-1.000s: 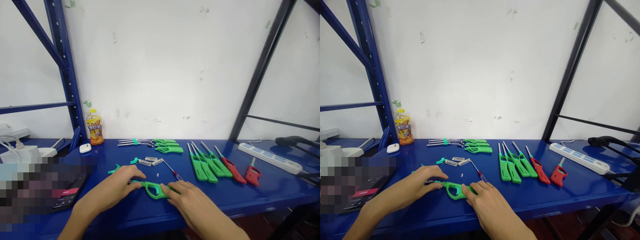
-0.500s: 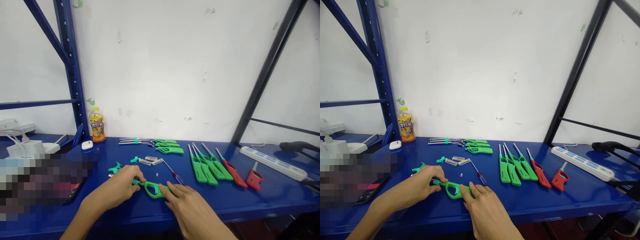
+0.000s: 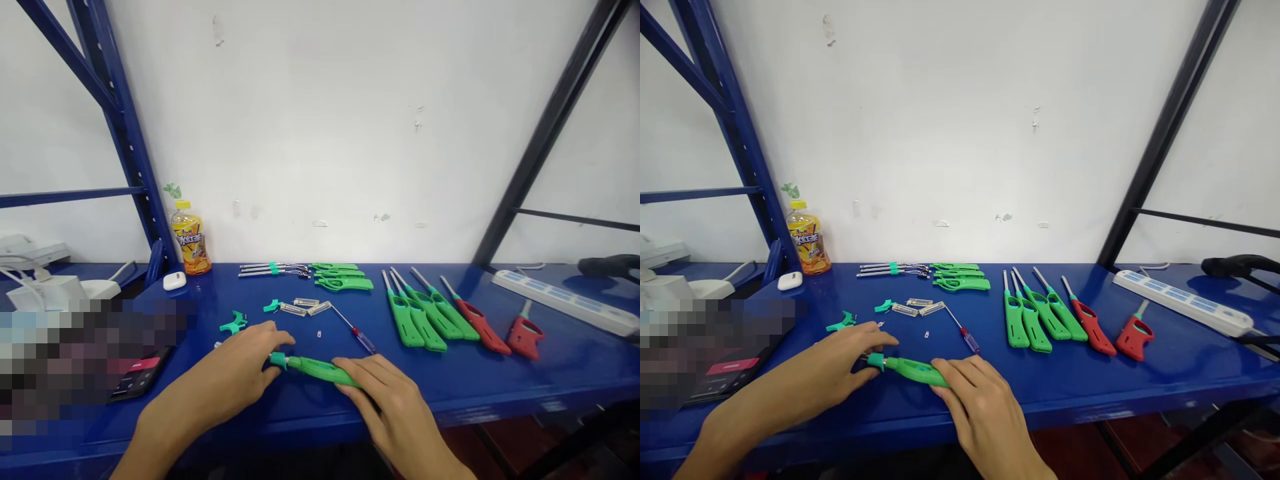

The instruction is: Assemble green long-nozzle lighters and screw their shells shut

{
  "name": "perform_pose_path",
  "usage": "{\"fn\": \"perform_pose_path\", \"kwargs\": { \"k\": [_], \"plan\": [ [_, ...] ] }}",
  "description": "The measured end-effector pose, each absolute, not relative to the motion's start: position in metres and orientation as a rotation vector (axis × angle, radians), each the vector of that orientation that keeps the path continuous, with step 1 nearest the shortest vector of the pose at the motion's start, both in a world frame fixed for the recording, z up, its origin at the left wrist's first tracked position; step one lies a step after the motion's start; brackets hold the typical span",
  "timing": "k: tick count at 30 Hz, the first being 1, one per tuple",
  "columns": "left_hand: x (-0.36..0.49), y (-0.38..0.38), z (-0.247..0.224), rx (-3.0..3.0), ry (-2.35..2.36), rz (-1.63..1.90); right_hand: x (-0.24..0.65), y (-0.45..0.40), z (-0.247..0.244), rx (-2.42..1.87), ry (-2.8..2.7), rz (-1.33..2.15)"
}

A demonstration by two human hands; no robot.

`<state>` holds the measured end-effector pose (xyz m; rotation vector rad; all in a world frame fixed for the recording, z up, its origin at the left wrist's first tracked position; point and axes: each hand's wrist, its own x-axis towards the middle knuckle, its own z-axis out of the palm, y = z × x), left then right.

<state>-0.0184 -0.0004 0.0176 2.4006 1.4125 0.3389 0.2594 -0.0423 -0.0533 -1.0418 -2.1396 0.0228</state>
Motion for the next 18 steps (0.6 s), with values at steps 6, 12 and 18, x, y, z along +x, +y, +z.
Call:
{"fn": "perform_pose_path", "kwargs": {
  "k": [6, 12, 18],
  "plan": [
    [-0.021, 0.0, 0.023, 2.422, 1.393, 0.384, 0.262, -0.039, -0.062, -0.976, -2.063, -0.047],
    [-0.004, -0.013, 0.029, 2.366, 1.305, 0.327, 0.268, -0.039, -0.06, -0.898, -2.039, -0.08],
    [0.009, -0.012, 0.035, 2.417, 1.263, 0.36, 0.271, -0.04, -0.058, -0.882, -1.994, -0.149]
  ]
}}
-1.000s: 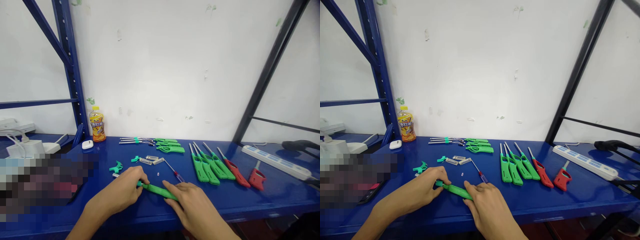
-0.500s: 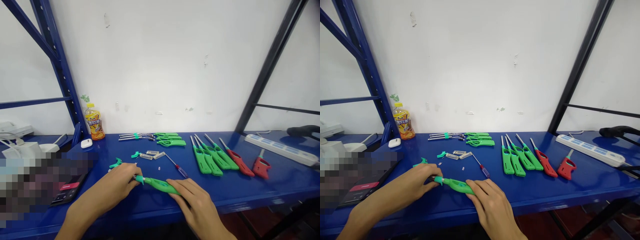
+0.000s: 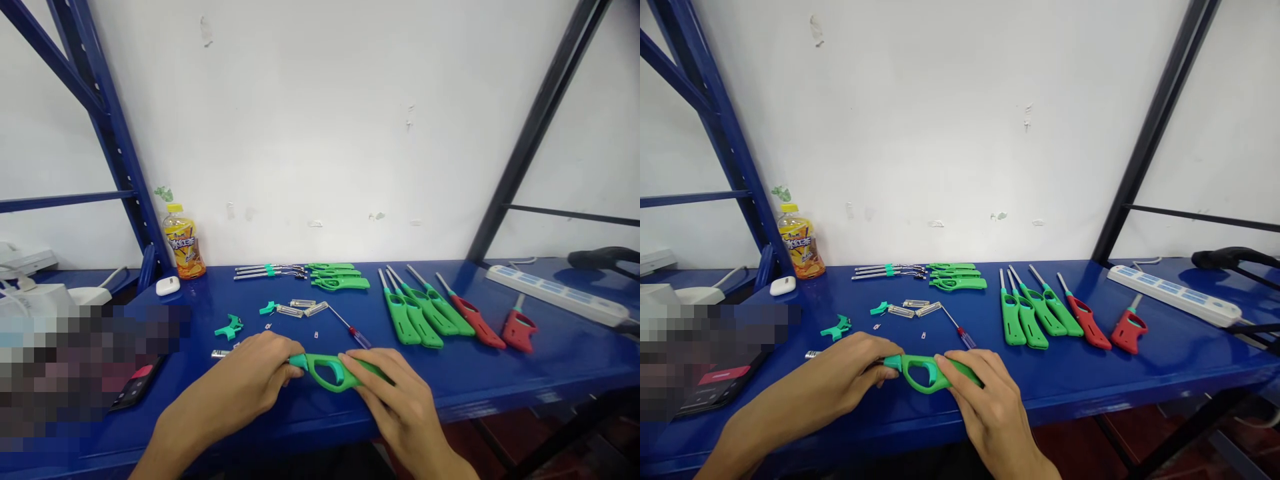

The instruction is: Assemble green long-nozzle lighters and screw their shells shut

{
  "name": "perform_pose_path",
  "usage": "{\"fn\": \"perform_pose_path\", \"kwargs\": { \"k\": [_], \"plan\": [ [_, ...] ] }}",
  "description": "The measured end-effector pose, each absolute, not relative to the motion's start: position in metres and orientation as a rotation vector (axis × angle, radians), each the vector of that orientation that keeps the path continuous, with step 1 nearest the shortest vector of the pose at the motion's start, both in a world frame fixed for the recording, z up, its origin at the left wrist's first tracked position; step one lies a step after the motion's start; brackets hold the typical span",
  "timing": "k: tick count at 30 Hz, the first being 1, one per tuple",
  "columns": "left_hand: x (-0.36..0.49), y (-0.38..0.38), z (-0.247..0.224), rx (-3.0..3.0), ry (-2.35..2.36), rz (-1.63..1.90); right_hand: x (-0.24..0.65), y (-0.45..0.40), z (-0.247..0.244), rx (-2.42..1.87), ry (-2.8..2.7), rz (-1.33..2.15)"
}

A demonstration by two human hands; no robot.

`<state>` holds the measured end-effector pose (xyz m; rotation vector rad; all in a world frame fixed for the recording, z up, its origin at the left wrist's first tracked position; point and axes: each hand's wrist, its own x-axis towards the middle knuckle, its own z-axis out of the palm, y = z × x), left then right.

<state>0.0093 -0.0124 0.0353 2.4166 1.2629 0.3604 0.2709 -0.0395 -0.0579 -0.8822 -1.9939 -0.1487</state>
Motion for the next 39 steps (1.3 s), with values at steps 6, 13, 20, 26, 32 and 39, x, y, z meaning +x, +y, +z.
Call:
{"fn": "perform_pose_path", "kwargs": {
  "k": [6, 13, 20, 26, 32, 39],
  "plan": [
    [0.008, -0.012, 0.035, 2.454, 1.253, 0.336, 0.274, -0.041, -0.057, -0.85, -2.052, -0.146],
    [0.007, -0.003, 0.04, 2.11, 1.066, 0.19, 0.274, -0.041, -0.057, -0.72, -2.09, -0.208],
    [0.008, 0.002, 0.037, 2.033, 0.981, 0.171, 0.273, -0.04, -0.058, -0.702, -2.073, -0.266],
    [0.005, -0.005, 0.044, 2.193, 1.088, 0.27, 0.278, -0.045, -0.05, -0.852, -2.1, -0.014],
    [-0.001, -0.011, 0.047, 2.328, 1.265, 0.406, 0.285, -0.045, -0.044, -1.174, -1.982, 0.313],
    [0.022, -0.009, 0.047, 2.378, 1.136, 0.422, 0.295, -0.04, -0.046, -1.195, -1.902, 0.237]
  ]
}}
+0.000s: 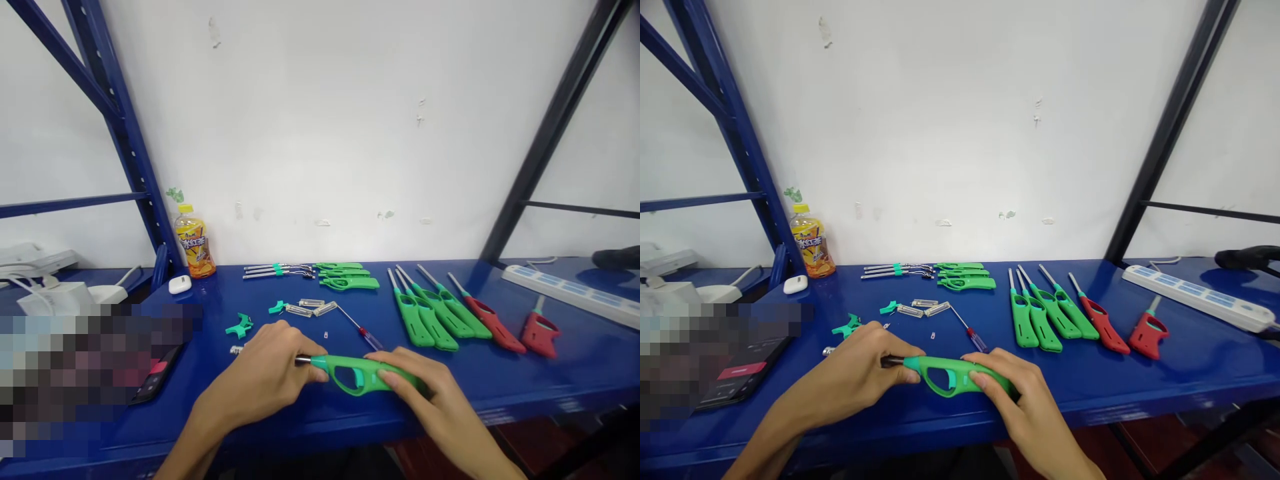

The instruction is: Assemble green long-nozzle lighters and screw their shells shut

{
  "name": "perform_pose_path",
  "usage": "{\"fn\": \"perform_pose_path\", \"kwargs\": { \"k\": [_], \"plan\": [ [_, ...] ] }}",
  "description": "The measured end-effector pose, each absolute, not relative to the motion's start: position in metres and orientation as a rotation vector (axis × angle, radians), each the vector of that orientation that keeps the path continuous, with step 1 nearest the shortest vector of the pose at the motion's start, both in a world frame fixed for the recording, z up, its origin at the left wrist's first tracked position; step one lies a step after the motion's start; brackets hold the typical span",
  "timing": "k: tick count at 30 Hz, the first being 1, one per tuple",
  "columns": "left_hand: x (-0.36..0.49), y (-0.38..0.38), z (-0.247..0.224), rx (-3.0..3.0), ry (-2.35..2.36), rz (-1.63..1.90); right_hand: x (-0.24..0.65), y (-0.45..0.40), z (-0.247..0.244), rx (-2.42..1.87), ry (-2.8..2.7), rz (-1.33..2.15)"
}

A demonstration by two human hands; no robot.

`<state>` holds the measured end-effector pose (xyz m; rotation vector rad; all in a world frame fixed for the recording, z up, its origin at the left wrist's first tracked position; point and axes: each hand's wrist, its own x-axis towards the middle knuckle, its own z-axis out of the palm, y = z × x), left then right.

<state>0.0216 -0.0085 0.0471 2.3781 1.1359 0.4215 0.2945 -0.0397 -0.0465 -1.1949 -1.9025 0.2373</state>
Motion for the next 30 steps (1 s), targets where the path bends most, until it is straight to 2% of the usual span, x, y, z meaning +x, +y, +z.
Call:
{"fn": "perform_pose_path", "kwargs": {
  "k": [9, 17, 24, 30],
  "plan": [
    [0.025, -0.012, 0.042, 2.445, 1.209, 0.429, 0.293, -0.039, -0.045, -1.132, -1.905, 0.349],
    [0.043, -0.015, 0.02, 2.47, 1.201, 0.553, 0.285, -0.036, -0.054, -1.011, -1.862, 0.041],
    [0.024, -0.017, 0.016, 2.418, 1.136, 0.26, 0.274, -0.04, -0.053, -0.902, -1.951, 0.009],
    [0.008, -0.023, 0.02, 2.343, 1.303, 0.264, 0.275, -0.042, -0.046, -1.015, -1.808, 0.152]
  ]
}}
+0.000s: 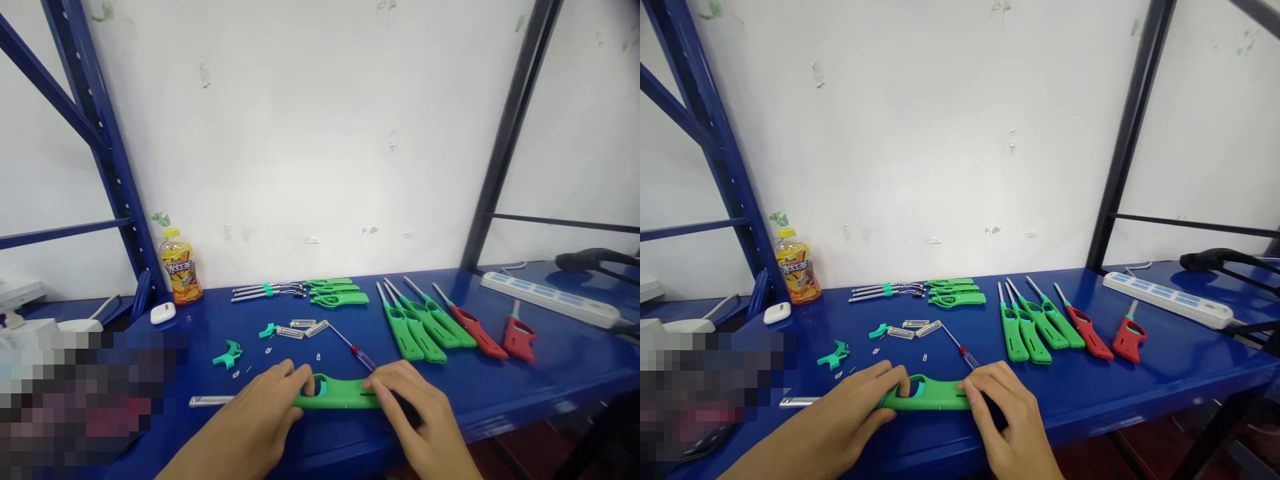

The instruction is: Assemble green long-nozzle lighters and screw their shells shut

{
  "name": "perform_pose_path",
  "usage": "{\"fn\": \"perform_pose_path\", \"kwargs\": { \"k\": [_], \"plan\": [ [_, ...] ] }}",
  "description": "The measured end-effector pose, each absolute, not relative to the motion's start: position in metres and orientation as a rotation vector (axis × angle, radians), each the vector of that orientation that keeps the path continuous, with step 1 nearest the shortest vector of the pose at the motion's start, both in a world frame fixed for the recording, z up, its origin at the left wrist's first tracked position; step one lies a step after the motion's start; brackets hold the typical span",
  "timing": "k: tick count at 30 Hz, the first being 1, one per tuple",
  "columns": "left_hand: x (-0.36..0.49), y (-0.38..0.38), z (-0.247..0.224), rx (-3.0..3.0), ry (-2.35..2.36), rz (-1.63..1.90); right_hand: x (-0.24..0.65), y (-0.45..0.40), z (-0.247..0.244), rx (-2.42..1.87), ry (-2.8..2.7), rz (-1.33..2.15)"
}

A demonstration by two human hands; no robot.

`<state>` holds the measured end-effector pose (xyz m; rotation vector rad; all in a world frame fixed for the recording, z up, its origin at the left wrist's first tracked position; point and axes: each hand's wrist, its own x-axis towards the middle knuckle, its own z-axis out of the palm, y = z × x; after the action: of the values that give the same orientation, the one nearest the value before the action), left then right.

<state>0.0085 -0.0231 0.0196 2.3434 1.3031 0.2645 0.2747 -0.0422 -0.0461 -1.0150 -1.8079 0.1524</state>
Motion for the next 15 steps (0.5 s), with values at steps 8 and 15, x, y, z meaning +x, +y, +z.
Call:
{"fn": "perform_pose_path", "kwargs": {
  "k": [8, 15],
  "plan": [
    [0.022, -0.027, 0.024, 2.402, 1.37, 0.155, 0.272, -0.04, -0.053, -1.037, -1.885, 0.031],
    [0.019, -0.03, 0.021, 2.407, 1.395, 0.179, 0.27, -0.038, -0.051, -0.997, -1.884, -0.08]
  ]
}}
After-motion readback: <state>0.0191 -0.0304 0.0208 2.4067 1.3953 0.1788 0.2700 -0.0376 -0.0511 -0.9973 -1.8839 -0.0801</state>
